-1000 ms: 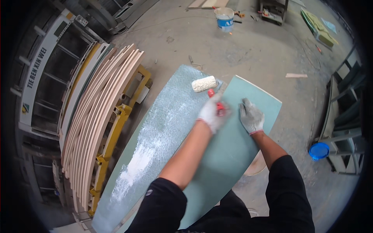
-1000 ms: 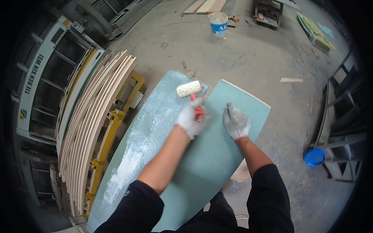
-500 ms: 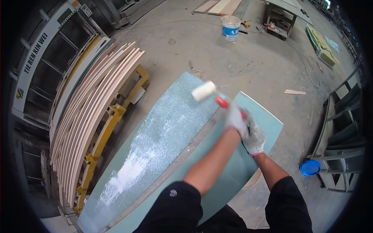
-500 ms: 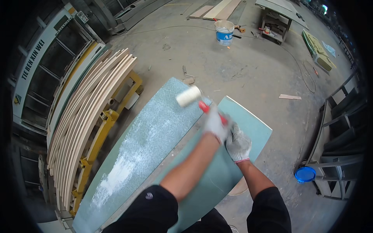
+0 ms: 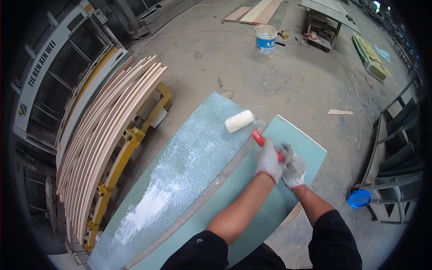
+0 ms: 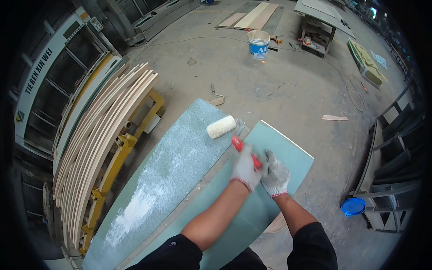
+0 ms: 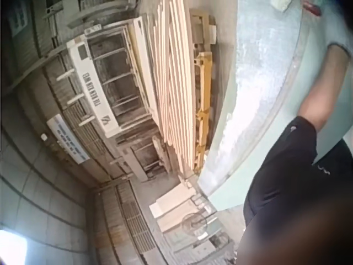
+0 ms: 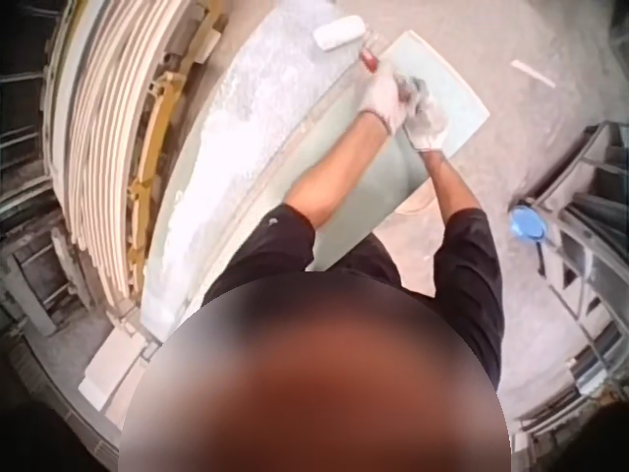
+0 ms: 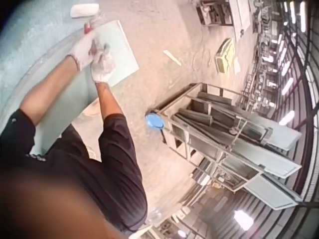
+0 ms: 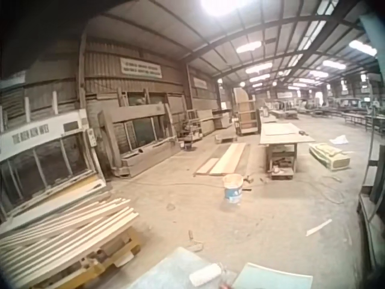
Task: Apply a white liquid coating to large boards using a paint roller in a workshop environment.
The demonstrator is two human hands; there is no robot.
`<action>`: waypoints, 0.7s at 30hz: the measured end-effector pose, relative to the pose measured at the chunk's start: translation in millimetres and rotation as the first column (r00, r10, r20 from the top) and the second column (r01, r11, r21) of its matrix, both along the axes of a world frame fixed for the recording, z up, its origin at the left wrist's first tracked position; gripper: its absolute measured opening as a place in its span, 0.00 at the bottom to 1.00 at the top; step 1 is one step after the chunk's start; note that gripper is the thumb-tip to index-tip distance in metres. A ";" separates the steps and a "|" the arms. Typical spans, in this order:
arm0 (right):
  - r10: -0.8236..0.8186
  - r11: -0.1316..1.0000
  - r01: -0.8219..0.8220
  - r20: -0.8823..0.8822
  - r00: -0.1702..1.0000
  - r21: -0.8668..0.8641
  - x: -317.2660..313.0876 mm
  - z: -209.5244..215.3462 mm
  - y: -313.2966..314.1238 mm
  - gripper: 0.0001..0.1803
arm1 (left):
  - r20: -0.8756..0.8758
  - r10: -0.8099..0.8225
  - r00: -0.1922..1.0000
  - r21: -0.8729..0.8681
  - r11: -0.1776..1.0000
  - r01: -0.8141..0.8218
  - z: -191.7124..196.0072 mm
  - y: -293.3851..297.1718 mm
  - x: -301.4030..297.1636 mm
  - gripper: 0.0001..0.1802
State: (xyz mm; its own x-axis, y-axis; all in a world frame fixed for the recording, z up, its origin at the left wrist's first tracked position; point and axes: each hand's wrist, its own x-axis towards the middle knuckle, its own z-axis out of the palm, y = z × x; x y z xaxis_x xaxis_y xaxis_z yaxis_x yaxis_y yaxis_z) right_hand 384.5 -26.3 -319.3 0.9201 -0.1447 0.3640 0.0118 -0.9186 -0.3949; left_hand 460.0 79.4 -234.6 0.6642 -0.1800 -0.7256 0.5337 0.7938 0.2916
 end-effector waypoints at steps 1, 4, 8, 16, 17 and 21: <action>0.007 1.000 -0.007 0.004 1.000 0.003 0.3 3.1 5.4 0.16 | -0.010 -0.002 1.000 -0.035 0.999 0.002 5.2 9.9 -0.9 0.13; 0.006 0.998 -0.011 0.077 0.997 0.064 0.3 19.9 27.2 0.15 | 0.033 0.120 0.992 -0.043 0.992 -0.118 -20.8 60.7 72.3 0.13; -0.001 1.000 -0.001 0.063 0.998 0.029 0.5 16.7 23.6 0.15 | 0.092 -0.205 0.974 0.383 0.910 0.156 -41.8 89.0 41.7 0.11; -0.037 0.999 0.036 0.064 0.997 0.024 0.0 11.7 16.7 0.13 | 0.076 -0.576 0.814 0.618 0.668 0.415 66.4 243.4 -76.5 0.10; -0.047 0.999 0.046 0.036 0.998 0.026 0.6 11.9 16.1 0.13 | 0.043 -0.630 0.775 0.705 0.569 0.423 73.9 260.3 -73.0 0.15; -0.077 0.995 0.081 -0.060 0.995 0.066 3.3 20.9 17.2 0.14 | -0.370 -0.711 0.598 0.883 -0.068 0.465 87.1 328.8 -69.9 0.30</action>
